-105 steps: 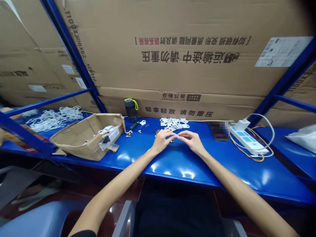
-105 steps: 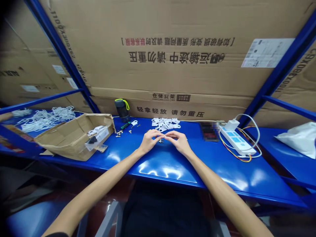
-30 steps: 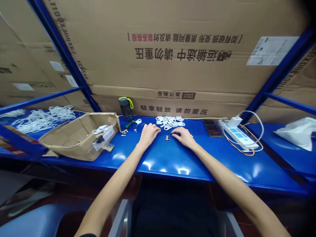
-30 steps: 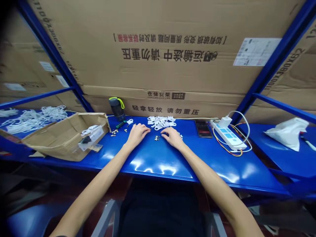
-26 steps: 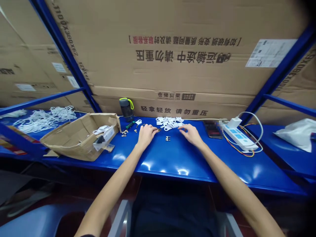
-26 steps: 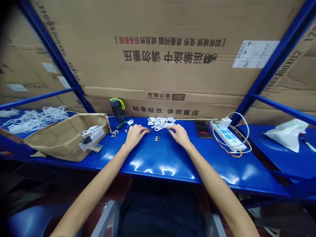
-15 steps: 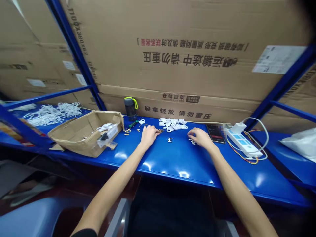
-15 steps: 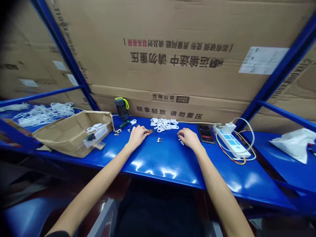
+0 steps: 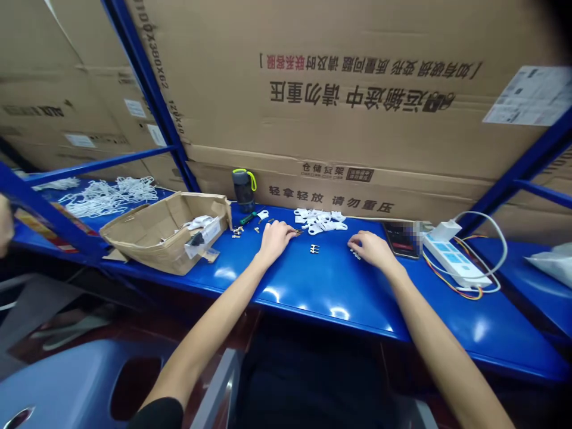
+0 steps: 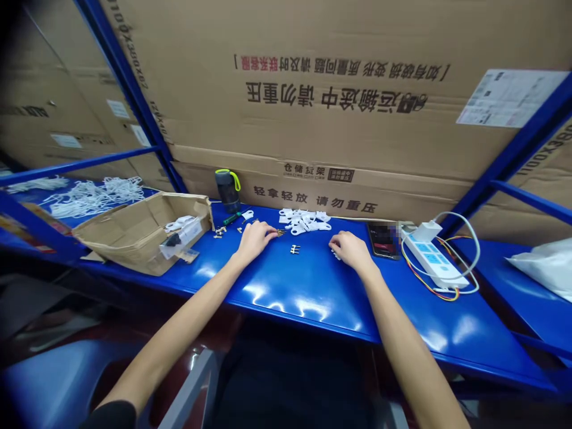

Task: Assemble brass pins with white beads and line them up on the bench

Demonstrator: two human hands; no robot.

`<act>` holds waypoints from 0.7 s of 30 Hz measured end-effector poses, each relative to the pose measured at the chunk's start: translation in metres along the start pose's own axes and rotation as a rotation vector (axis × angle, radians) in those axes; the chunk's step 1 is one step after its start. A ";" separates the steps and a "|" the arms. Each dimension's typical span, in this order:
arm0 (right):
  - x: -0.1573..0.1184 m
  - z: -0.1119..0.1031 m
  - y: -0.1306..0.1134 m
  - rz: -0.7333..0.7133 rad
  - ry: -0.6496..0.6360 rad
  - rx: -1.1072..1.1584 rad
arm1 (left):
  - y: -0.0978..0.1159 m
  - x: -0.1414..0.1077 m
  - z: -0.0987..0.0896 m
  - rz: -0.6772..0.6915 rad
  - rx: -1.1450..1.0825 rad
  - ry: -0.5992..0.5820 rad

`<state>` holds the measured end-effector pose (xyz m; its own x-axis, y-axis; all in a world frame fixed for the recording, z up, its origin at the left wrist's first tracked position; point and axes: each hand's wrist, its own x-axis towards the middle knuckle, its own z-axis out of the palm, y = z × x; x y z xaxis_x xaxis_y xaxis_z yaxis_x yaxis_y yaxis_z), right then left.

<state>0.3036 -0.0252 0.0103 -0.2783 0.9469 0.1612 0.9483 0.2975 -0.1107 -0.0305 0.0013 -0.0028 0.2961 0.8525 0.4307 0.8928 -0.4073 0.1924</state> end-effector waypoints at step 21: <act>-0.011 -0.009 -0.009 0.140 -0.016 -0.024 | -0.051 -0.006 -0.016 0.150 -0.371 -0.170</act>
<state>0.2995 -0.0400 0.0183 -0.1447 0.9809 0.1302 0.9814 0.1591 -0.1076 -0.0833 0.0118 -0.0008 0.4927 0.8042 0.3326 0.6621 -0.5944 0.4564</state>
